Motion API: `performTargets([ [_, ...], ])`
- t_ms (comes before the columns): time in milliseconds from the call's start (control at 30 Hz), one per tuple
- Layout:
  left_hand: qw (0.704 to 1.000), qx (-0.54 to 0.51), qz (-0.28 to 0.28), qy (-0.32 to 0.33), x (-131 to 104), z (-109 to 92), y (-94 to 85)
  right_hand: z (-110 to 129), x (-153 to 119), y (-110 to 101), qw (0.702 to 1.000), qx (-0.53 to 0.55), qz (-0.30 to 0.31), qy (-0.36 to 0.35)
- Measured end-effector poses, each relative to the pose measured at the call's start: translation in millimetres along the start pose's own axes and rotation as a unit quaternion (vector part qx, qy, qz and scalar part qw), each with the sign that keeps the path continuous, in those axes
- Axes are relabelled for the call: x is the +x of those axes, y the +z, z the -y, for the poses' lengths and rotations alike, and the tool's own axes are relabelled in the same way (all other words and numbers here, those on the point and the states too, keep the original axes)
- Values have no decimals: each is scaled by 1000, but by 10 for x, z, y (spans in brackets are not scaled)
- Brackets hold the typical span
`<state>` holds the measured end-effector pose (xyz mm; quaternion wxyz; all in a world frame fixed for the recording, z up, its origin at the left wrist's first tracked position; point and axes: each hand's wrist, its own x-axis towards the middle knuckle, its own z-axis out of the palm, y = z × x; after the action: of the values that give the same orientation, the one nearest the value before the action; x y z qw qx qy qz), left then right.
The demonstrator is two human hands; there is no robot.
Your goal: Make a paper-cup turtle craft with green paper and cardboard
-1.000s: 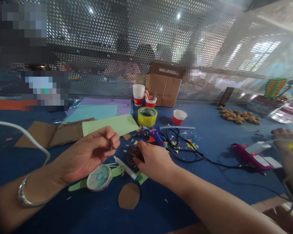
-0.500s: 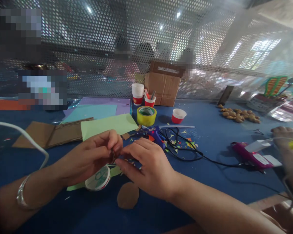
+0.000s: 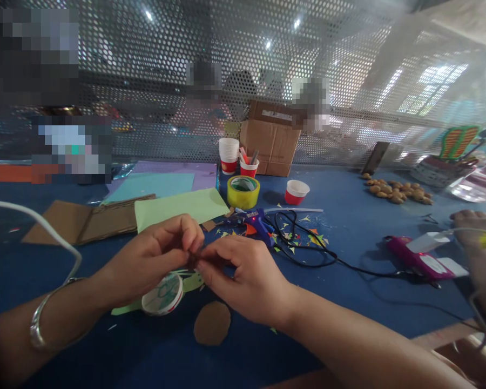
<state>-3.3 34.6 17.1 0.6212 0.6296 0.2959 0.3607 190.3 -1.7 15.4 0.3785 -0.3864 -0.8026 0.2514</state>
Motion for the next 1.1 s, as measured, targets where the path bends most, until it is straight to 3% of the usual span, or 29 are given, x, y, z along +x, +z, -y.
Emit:
performTargets([
  [300, 999, -37, -11, -14, -5, 33, 21, -27, -12, 51, 999, -3, -33, 16],
  [467, 998, -69, 4, 5, -20, -10, 38, -48, -17, 56, 999, -24, -43, -13],
  [733, 992, -117, -39, -28, -13, -49, 80, 73, -2, -18, 997, -37, -57, -31],
  [1100, 993, -115, 4, -40, -21, -30, 81, -11, -41, 70, 988, -87, -71, -109],
])
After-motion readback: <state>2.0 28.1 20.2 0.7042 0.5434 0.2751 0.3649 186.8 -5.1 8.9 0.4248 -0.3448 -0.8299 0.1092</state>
